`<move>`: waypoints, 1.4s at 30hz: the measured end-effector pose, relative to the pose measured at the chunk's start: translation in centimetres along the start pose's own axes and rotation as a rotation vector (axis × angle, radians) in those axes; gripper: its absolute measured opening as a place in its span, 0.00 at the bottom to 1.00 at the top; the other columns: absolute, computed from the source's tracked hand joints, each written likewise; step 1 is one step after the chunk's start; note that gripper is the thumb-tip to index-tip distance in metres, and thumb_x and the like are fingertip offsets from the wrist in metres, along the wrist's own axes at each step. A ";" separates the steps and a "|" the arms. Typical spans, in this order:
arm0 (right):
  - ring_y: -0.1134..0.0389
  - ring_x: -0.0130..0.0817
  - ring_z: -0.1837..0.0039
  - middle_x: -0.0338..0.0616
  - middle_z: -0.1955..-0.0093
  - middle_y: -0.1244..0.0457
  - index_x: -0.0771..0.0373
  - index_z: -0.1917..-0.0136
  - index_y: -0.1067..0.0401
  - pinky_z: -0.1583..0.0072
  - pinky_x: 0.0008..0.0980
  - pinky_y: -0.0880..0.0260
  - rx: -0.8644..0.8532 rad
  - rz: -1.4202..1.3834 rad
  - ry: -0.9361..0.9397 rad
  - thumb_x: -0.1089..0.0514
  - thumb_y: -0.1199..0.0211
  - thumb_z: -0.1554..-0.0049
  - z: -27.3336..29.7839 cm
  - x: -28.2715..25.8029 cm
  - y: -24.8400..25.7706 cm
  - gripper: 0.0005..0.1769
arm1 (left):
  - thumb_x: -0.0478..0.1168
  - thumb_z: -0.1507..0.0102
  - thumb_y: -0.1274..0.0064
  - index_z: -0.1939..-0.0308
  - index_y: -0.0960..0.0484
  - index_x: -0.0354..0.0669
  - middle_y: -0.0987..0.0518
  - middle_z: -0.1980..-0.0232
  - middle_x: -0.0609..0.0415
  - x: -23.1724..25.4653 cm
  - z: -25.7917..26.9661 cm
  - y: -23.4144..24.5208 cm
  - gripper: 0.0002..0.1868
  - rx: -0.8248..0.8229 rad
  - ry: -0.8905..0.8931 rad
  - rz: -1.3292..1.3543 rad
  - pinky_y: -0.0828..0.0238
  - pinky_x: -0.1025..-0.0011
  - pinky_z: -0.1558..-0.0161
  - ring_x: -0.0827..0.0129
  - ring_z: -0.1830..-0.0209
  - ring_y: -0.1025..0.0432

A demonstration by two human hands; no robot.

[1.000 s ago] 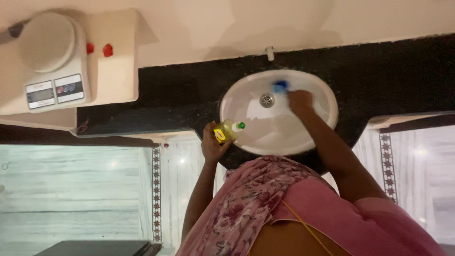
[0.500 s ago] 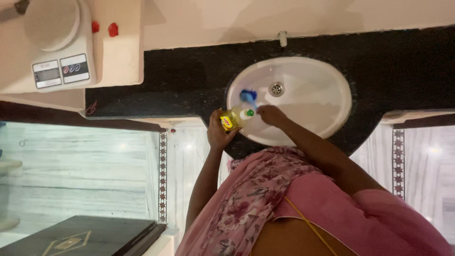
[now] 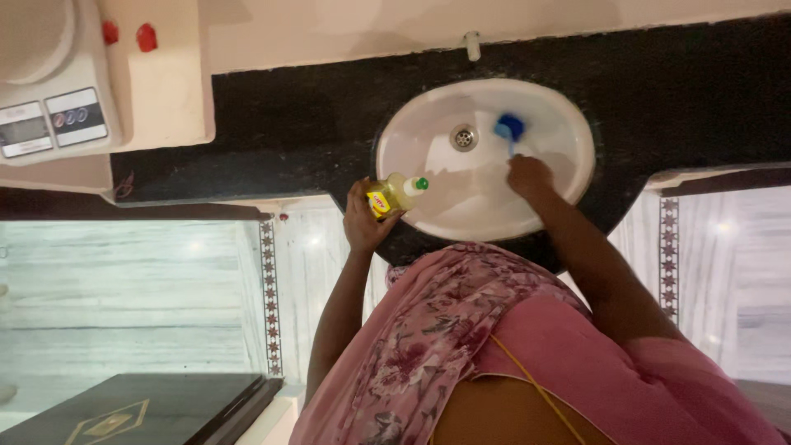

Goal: The person scrubs a white bathroom sink using a blue brush and liquid soap. They hold the soap bottle in one hand and scrub the basin with the other, repeatedly applying soap and cleaning the surface.

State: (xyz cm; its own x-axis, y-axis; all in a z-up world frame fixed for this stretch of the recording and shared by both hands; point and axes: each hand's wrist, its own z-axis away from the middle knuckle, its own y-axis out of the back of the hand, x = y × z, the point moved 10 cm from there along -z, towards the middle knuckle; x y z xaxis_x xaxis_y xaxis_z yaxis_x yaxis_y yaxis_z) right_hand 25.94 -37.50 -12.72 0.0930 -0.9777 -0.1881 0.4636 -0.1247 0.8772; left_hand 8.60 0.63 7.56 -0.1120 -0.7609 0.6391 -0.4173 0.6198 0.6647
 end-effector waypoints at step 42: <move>0.30 0.54 0.54 0.59 0.55 0.30 0.67 0.55 0.24 0.46 0.52 0.32 -0.424 -0.311 0.422 0.43 0.52 0.34 8.8 -11.4 -9.2 0.27 | 0.58 0.50 0.25 0.28 0.34 0.37 0.29 0.32 0.38 -1.5 0.4 -0.7 0.54 -0.023 0.043 0.001 0.26 0.56 0.41 0.42 0.35 0.29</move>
State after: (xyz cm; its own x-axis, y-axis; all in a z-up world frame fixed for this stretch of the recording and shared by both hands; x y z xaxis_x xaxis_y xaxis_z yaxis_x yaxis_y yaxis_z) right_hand 12.92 -26.72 -14.74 0.1959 -0.7466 -0.6358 0.8220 -0.2285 0.5216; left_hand 8.74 1.27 5.97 -0.0731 -0.7516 0.6556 -0.3964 0.6251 0.6724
